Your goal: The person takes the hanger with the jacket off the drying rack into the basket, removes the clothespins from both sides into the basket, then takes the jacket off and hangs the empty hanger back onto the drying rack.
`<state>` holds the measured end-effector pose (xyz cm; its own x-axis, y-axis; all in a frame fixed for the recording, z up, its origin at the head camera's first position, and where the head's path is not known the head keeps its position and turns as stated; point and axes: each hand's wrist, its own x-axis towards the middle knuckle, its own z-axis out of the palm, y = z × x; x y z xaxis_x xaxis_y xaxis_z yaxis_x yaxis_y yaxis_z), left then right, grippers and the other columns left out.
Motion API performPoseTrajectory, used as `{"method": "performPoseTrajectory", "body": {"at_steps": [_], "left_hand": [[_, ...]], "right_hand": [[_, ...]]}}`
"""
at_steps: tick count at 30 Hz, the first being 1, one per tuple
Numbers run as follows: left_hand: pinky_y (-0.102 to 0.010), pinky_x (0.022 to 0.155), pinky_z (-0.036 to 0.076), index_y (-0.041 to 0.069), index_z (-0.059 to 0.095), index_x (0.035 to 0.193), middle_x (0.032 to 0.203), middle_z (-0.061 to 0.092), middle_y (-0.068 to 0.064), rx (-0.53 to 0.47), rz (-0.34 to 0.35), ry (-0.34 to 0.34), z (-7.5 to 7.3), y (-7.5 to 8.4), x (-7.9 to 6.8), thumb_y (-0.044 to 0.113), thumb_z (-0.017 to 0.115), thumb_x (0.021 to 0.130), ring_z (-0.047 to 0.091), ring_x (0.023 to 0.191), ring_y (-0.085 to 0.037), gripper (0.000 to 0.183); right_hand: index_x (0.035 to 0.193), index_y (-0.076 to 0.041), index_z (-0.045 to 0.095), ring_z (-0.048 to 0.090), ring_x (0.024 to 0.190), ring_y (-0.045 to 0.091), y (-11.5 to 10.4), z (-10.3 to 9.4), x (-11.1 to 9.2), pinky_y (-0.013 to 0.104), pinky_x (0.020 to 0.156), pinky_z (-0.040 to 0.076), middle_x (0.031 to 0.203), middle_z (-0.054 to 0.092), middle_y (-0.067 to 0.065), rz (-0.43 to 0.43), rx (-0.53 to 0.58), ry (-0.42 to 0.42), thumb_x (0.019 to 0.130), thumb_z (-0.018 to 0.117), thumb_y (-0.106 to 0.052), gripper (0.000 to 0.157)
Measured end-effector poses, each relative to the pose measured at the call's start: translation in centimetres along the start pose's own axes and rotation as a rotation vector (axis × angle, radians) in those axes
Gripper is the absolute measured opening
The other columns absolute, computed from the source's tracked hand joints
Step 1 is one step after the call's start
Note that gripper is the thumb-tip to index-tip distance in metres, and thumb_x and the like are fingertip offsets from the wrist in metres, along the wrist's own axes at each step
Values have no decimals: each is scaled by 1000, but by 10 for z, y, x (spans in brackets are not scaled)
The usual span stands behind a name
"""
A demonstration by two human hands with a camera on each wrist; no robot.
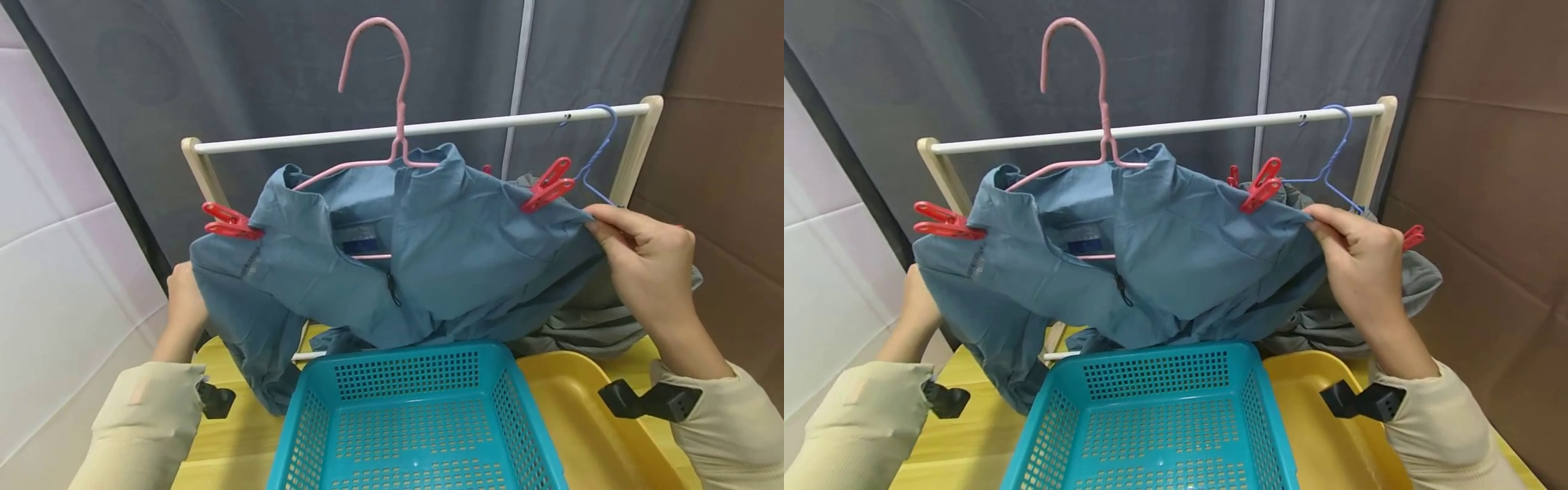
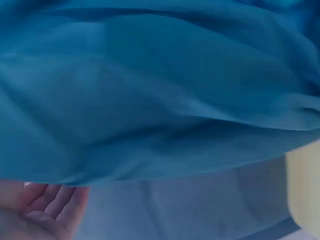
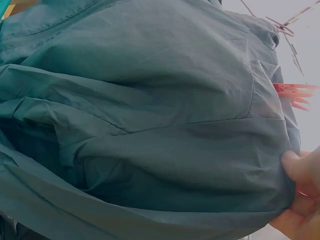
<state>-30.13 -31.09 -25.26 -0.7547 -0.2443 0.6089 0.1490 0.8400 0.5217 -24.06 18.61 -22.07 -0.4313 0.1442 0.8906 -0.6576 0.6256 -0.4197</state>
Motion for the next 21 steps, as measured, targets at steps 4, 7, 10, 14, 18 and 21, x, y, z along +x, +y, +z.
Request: {"method": "performPoseTrajectory", "body": {"at_steps": [4, 7, 10, 14, 18, 21], "left_hand": [[-26, 40, 28, -2, 47, 58, 48, 36, 3, -35, 14, -37, -13, 17, 4, 12, 50, 88, 32, 46, -12, 33], [-18, 44, 37, -8, 64, 86, 55, 48, 15, -159, -35, -114, -24, 28, 4, 18, 53, 90, 43, 53, -5, 29], [-12, 55, 44, -2, 64, 106, 71, 58, 19, -400, -96, -203, -36, 39, 1, 26, 55, 92, 53, 66, -1, 32], [-12, 66, 47, 12, 68, 106, 90, 65, 11, -681, -154, -290, -48, 52, -4, 34, 58, 88, 62, 80, -2, 30], [-14, 71, 47, 9, 64, 115, 96, 65, 12, -621, -81, -327, -55, 64, -10, 38, 55, 90, 63, 87, -3, 40], [-11, 73, 45, 4, 62, 116, 94, 65, 15, -464, 49, -305, -58, 71, -15, 32, 54, 92, 59, 88, -3, 37]], "right_hand": [[94, 5, 71, 54, 66, -8, 3, -2, -4, 6, 61, 39, 84, 56, -36, 13, -6, -6, 77, 67, 8, 17], [95, 6, 70, 57, 75, -11, 6, -3, -7, 5, 67, 41, 86, 55, -37, 24, -6, -10, 77, 67, 8, 18], [95, 6, 70, 57, 78, -11, 9, -4, -10, 5, 69, 41, 86, 55, -38, 35, -12, -21, 77, 67, 9, 18], [95, 6, 70, 56, 75, -9, 13, -6, -13, 6, 65, 41, 85, 56, -35, 51, -10, -37, 77, 67, 8, 18], [94, 7, 70, 56, 73, -8, 17, -6, -15, 6, 63, 41, 83, 57, -32, 70, 0, -38, 77, 67, 9, 17], [94, 6, 70, 56, 74, -9, 19, -6, -17, 5, 64, 41, 82, 57, -33, 108, -9, -44, 78, 67, 8, 17]]}}
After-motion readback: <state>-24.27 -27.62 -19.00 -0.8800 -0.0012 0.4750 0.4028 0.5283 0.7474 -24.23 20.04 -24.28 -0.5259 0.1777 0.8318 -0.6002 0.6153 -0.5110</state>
